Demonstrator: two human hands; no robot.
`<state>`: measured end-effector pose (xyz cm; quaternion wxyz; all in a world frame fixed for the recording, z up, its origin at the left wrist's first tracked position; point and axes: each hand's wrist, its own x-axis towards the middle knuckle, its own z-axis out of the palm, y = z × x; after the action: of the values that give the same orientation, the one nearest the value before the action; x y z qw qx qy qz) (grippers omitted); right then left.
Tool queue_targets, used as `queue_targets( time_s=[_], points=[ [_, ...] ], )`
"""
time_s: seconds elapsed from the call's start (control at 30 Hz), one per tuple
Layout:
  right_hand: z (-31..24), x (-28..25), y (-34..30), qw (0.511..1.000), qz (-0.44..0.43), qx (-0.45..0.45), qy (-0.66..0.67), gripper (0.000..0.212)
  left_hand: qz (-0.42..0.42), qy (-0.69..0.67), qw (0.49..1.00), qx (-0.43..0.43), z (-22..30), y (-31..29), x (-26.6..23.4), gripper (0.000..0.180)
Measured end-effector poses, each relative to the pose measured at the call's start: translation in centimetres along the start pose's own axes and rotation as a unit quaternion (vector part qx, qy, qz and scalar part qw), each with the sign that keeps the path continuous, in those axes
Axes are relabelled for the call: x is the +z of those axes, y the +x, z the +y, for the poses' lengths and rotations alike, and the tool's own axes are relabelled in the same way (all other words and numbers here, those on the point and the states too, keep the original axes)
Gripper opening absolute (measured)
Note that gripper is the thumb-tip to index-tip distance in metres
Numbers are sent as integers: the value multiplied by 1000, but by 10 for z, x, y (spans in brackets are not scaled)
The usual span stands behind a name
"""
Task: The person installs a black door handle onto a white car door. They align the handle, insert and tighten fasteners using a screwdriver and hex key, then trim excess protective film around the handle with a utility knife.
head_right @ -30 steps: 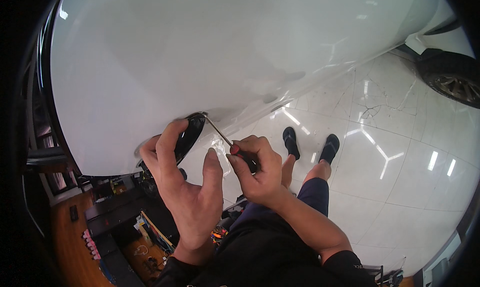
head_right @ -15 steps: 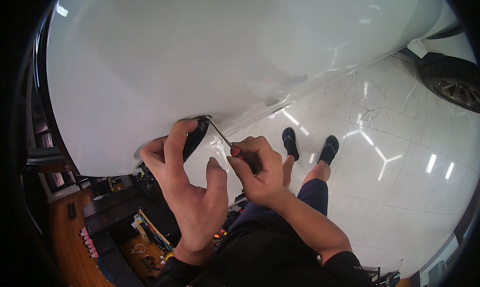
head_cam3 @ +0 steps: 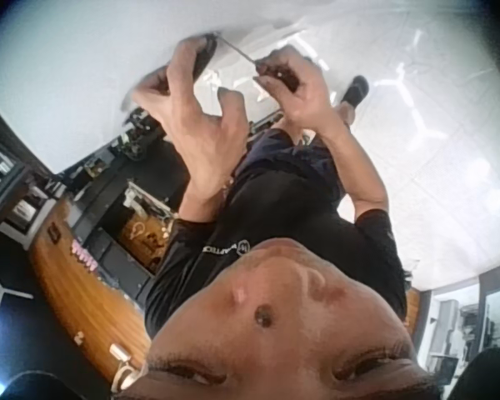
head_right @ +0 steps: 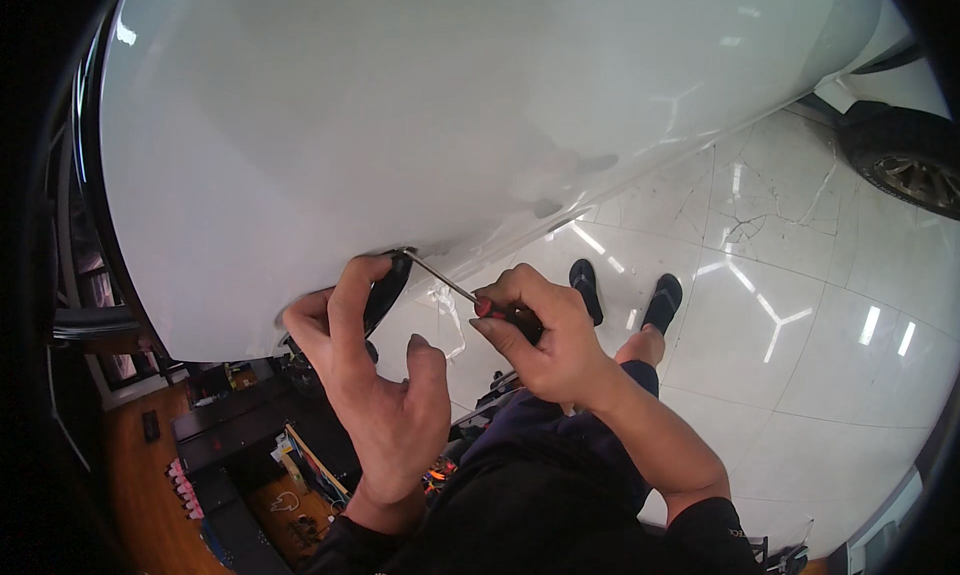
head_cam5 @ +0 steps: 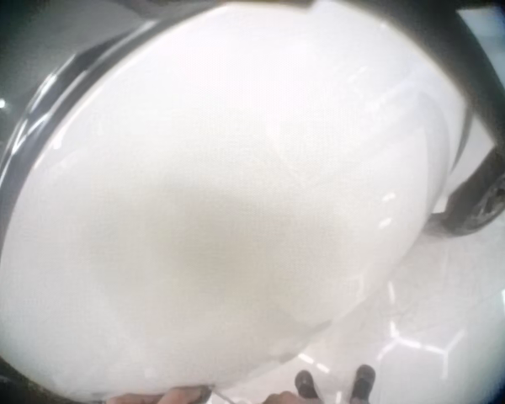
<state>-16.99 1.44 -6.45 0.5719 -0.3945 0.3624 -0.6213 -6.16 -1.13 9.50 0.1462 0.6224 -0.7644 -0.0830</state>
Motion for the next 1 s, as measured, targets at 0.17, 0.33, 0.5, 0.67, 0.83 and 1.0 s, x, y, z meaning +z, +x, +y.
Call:
queue_targets(
  time_s=[0.17,0.33,0.5,0.67,0.83,1.0],
  points=[
    [-13,-32,23,992,-60,-52,-102,20,-6,2,1000,-9,3,1,-2,66],
    [-18,-54,40,976,-91,-106,-168,24,-4,-8,1000,-9,0,1,-1,67],
    [-25,-58,40,960,-90,-138,-225,26,0,-6,1000,-10,0,0,1,68],
    [-10,-52,38,959,-43,-210,-184,28,0,1,1000,-3,-1,0,1,69],
    [-11,-54,38,965,-58,-195,-165,29,-1,40,999,3,0,0,0,69],
    [-10,-55,38,967,-58,-183,-166,29,-2,40,999,8,0,1,0,69]
  ],
)
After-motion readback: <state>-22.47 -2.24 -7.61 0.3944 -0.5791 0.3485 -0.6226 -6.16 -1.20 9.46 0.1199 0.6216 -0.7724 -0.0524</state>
